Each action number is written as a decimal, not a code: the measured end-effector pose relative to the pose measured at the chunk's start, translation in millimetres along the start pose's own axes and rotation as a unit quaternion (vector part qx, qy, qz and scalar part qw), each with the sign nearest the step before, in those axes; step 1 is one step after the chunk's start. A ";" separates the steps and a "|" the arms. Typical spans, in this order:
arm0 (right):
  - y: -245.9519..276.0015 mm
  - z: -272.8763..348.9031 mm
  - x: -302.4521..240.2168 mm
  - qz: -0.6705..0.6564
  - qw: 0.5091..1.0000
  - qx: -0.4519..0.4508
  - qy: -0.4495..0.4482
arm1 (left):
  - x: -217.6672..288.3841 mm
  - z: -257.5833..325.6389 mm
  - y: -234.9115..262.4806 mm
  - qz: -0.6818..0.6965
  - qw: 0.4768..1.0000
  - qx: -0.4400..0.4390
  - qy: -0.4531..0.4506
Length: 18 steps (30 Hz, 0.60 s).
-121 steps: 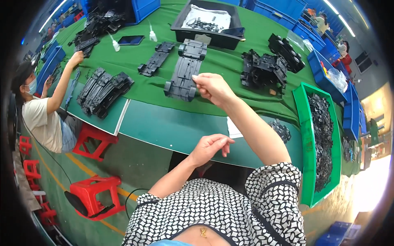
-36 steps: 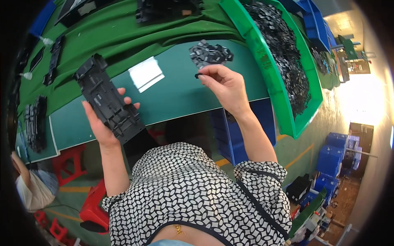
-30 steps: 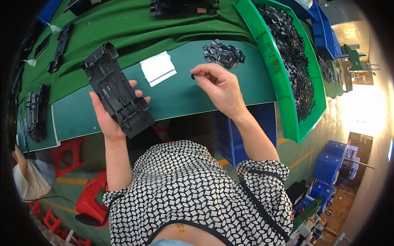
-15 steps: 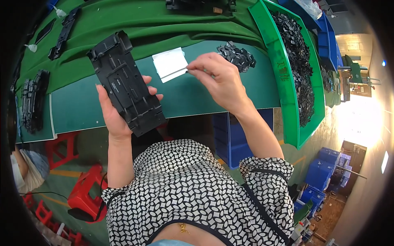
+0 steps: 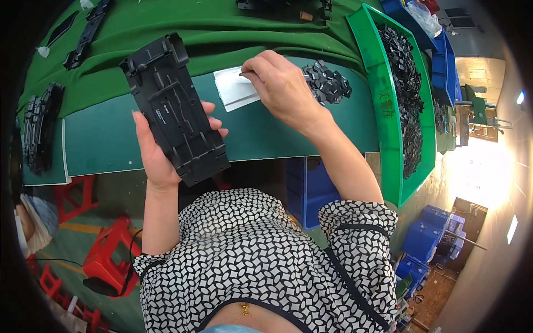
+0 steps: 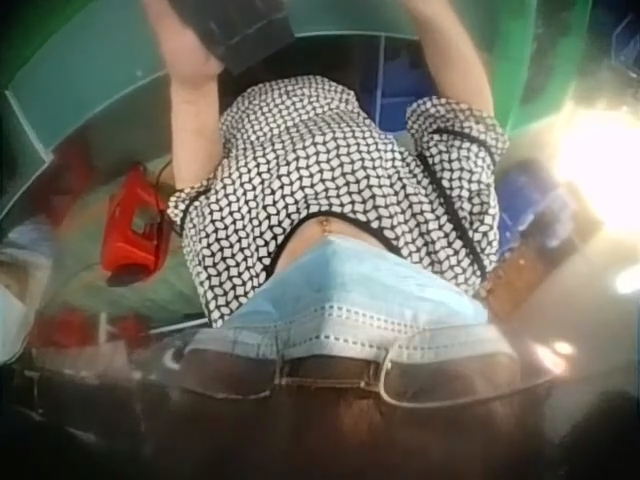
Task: The recorder is assembling small black plastic components onto a larger plastic chassis at a factory assembly station.
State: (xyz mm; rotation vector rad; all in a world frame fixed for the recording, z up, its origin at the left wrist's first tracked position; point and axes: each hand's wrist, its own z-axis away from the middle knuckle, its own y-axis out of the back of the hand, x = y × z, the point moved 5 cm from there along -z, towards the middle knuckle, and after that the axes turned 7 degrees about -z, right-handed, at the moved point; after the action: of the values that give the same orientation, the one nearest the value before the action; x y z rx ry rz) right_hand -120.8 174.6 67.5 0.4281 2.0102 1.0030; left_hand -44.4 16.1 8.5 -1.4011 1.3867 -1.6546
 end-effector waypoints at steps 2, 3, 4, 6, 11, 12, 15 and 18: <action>-1.7 0.2 0.2 0.000 1.000 -0.008 -0.005 | -0.2 0.1 0.2 0.005 1.000 -0.004 -0.002; -2.7 0.2 0.6 -0.001 1.000 -0.015 -0.009 | -0.3 0.0 0.0 0.010 1.000 -0.008 -0.004; -2.7 0.4 0.4 -0.001 1.000 -0.016 -0.009 | -0.4 0.0 0.3 0.010 1.000 -0.007 -0.004; -4.3 1.4 -1.5 0.025 0.999 -0.040 0.006 | -0.1 -0.3 -0.1 0.009 1.000 -0.011 -0.008; -7.7 1.8 -2.0 0.041 0.998 -0.049 0.023 | 0.8 -0.3 -3.7 -0.015 1.000 0.022 -0.012; -8.8 1.4 -1.9 0.041 0.997 -0.058 0.017 | 1.0 0.2 -2.9 -0.035 0.998 0.061 -0.008; -10.7 2.8 -1.3 0.059 0.996 -0.065 0.022 | 1.1 -0.1 -3.3 -0.043 0.997 0.057 -0.010; -13.0 3.5 -1.3 0.069 0.995 -0.073 0.030 | 0.8 -0.3 0.2 0.000 1.000 -0.011 -0.019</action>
State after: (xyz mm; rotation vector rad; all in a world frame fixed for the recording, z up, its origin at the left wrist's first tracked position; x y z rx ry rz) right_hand -116.5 167.4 56.9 0.4674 1.9648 1.2518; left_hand -45.0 15.4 8.6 -1.4370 1.3870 -1.6093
